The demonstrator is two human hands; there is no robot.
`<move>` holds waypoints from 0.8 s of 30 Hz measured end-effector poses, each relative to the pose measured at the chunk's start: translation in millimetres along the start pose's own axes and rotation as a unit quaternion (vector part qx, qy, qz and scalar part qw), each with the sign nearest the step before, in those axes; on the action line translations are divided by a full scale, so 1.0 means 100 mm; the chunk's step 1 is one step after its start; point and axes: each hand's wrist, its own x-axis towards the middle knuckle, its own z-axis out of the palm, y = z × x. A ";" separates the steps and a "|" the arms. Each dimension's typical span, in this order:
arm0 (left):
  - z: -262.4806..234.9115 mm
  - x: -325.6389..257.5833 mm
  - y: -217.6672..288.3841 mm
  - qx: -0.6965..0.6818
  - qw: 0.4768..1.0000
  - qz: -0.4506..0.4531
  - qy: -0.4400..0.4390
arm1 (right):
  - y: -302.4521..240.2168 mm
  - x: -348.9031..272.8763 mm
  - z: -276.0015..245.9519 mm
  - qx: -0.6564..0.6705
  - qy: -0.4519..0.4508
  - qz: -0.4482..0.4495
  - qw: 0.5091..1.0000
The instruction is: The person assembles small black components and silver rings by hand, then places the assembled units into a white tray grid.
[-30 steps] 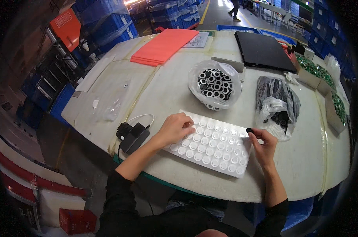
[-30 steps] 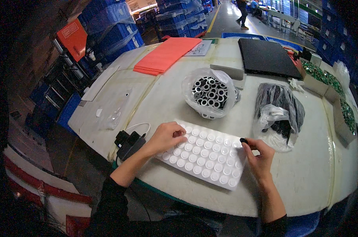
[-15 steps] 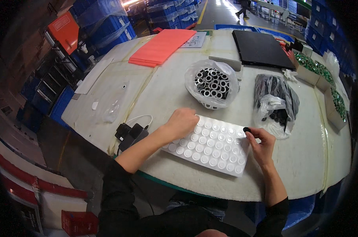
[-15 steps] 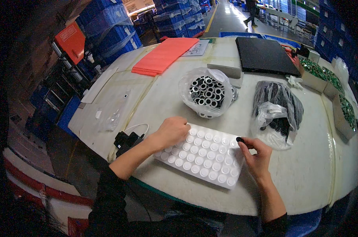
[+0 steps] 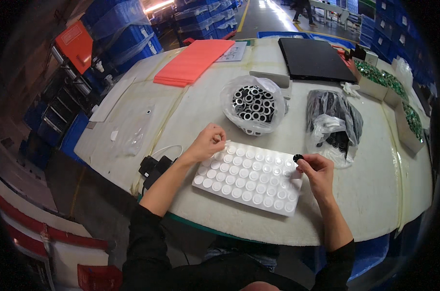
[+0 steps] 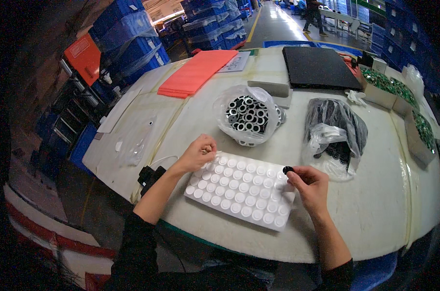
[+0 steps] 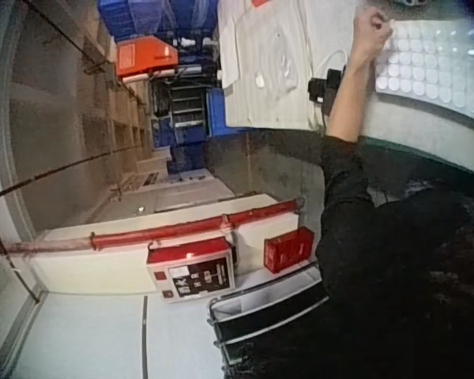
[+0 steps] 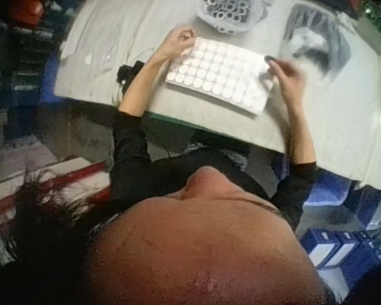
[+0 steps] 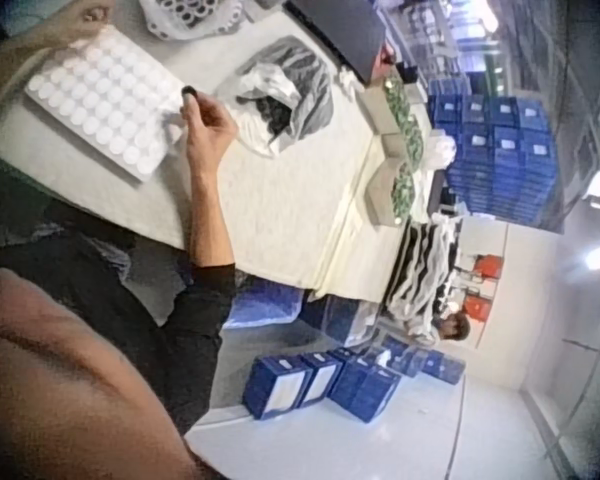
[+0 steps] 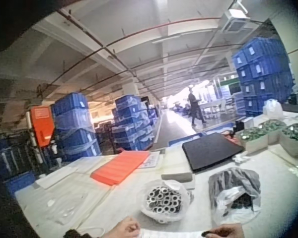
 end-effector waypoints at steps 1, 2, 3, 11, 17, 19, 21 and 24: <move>0.01 -0.01 0.01 -0.145 0.989 -0.041 0.014 | -0.01 0.00 0.00 0.004 -0.004 0.008 1.000; 0.01 -0.01 0.04 -0.286 0.954 -0.081 0.028 | -0.01 0.00 0.00 0.008 -0.009 0.015 1.000; -0.03 -0.02 0.11 -0.286 0.954 -0.081 0.027 | -0.01 0.00 0.00 0.007 -0.008 0.015 1.000; 0.30 -0.19 0.78 -0.414 0.904 0.003 -0.109 | -0.09 -0.12 0.11 0.060 -0.074 0.104 0.990; 0.86 -0.18 1.06 0.049 0.923 0.342 0.169 | -0.12 -0.17 0.16 0.060 -0.055 0.164 0.983; 0.93 -0.18 1.03 0.147 0.851 0.450 0.226 | -0.12 -0.16 0.16 0.058 -0.056 0.175 0.981; 0.94 -0.19 1.04 0.212 0.813 0.503 0.201 | -0.11 -0.16 0.16 0.072 -0.068 0.182 0.978; 0.96 -0.17 1.05 0.221 0.804 0.516 0.195 | -0.13 -0.17 0.15 0.107 -0.070 0.195 0.972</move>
